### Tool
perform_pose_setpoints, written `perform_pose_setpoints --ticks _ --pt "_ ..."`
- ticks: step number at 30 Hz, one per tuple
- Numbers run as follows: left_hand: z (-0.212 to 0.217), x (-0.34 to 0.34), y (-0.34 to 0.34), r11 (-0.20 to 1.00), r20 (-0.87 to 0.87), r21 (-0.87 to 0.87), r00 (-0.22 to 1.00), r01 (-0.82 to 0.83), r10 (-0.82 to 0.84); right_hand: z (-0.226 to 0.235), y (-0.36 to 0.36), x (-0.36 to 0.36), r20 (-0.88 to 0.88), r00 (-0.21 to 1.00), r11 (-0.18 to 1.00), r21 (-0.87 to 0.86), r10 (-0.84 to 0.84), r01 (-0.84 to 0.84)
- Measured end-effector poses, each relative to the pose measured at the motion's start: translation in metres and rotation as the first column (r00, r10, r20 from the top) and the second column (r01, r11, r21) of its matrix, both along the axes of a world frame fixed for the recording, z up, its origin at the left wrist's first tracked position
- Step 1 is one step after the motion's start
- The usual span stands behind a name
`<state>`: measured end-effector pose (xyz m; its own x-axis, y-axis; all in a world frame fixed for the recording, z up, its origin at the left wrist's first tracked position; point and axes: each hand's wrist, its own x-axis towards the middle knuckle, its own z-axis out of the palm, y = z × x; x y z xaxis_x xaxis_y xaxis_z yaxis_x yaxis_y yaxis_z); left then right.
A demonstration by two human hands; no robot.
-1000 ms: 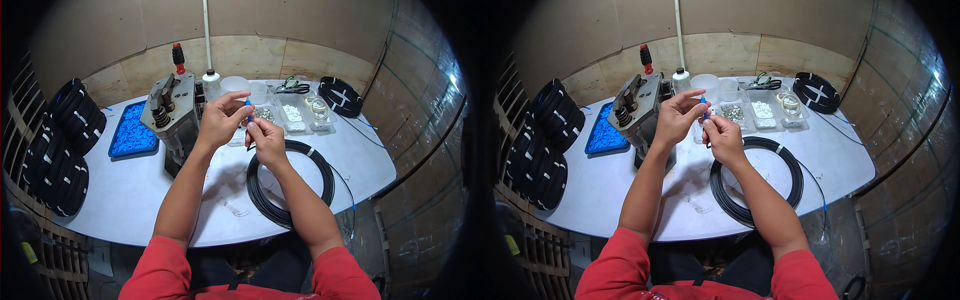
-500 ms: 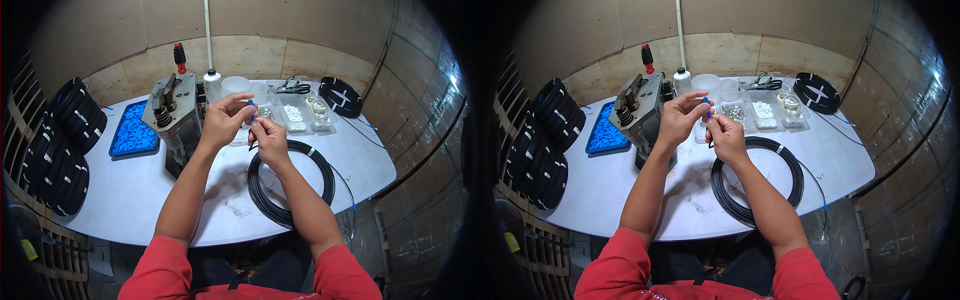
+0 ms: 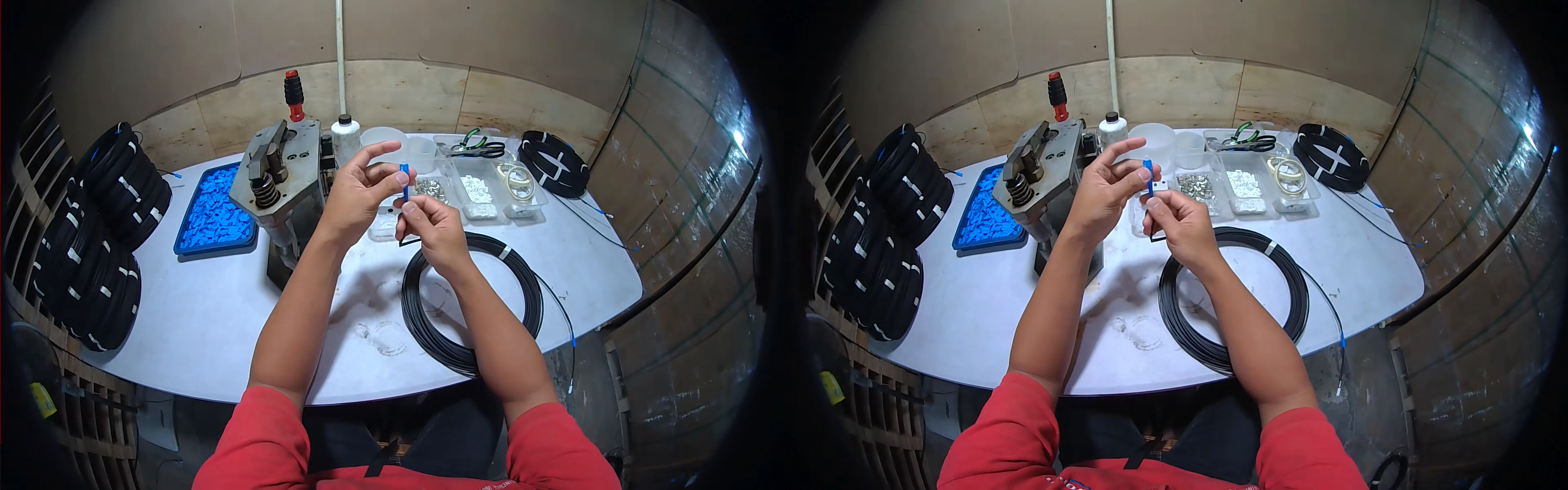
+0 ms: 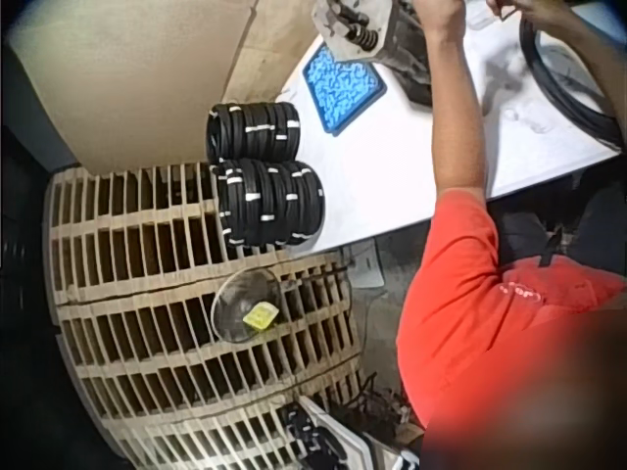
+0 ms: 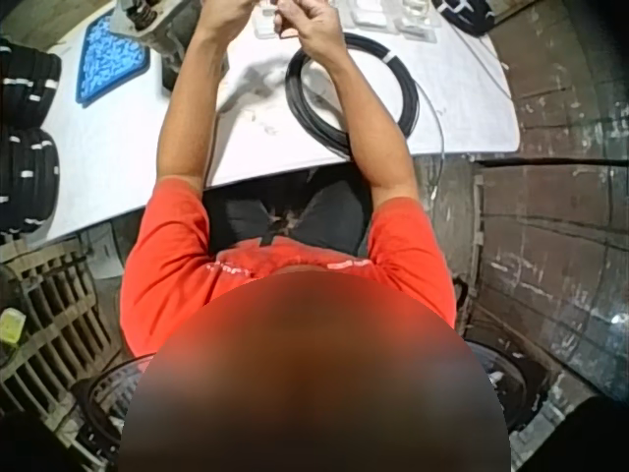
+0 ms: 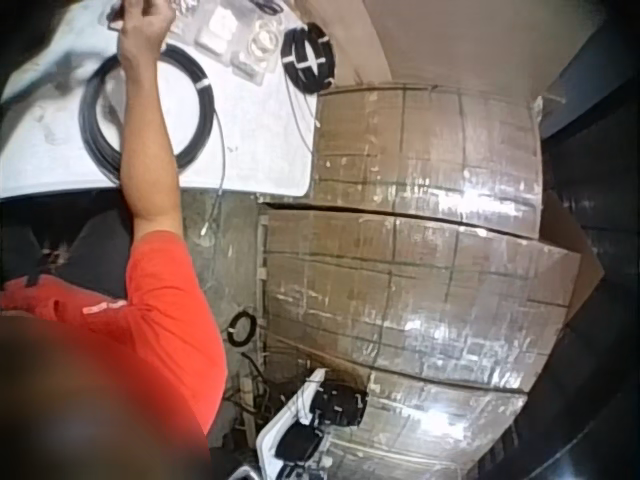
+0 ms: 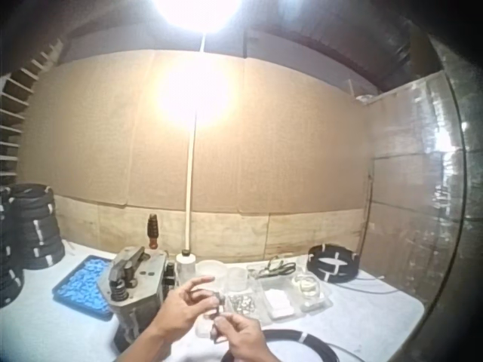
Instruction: The recorder prepares a cable by stripping it and attaching a blue connector using a press machine.
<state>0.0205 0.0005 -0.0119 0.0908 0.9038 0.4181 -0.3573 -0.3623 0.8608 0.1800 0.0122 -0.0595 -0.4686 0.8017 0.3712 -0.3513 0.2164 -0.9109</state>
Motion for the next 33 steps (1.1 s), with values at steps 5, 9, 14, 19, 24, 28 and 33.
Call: perform_pose_setpoints --ticks 5,9,14,19,24,28,33 --pt "0.002 0.0 -0.003 0.994 0.029 0.043 0.995 -0.101 0.1 -0.001 -0.006 -0.008 -0.004 0.973 0.969 0.09 -0.232 0.232" --pt "0.003 -0.003 -0.002 0.998 -0.03 -0.011 0.998 -0.058 0.058 -0.001 -0.008 -0.007 0.003 0.97 0.967 0.078 -0.245 0.244" --pt "0.004 -0.006 -0.001 0.998 -0.046 -0.057 0.999 0.024 -0.027 -0.002 -0.005 -0.005 0.022 0.974 0.97 0.096 -0.226 0.223" --pt "-0.004 0.006 0.002 0.982 -0.052 0.096 0.984 -0.163 0.169 0.002 -0.009 -0.007 0.073 0.938 0.936 0.127 -0.34 0.33" --pt "-0.006 0.013 0.003 0.957 -0.069 0.161 0.965 -0.24 0.253 0.001 -0.008 -0.008 0.049 0.871 0.853 0.237 -0.489 0.466" --pt "-0.004 0.016 -0.002 0.949 -0.063 0.182 0.961 -0.256 0.271 0.006 -0.018 -0.011 0.113 0.766 0.722 0.442 -0.633 0.532" --pt "-0.002 0.014 -0.002 0.959 -0.079 0.156 0.965 -0.237 0.251 0.004 -0.016 -0.011 0.101 0.79 0.752 0.4 -0.605 0.524"
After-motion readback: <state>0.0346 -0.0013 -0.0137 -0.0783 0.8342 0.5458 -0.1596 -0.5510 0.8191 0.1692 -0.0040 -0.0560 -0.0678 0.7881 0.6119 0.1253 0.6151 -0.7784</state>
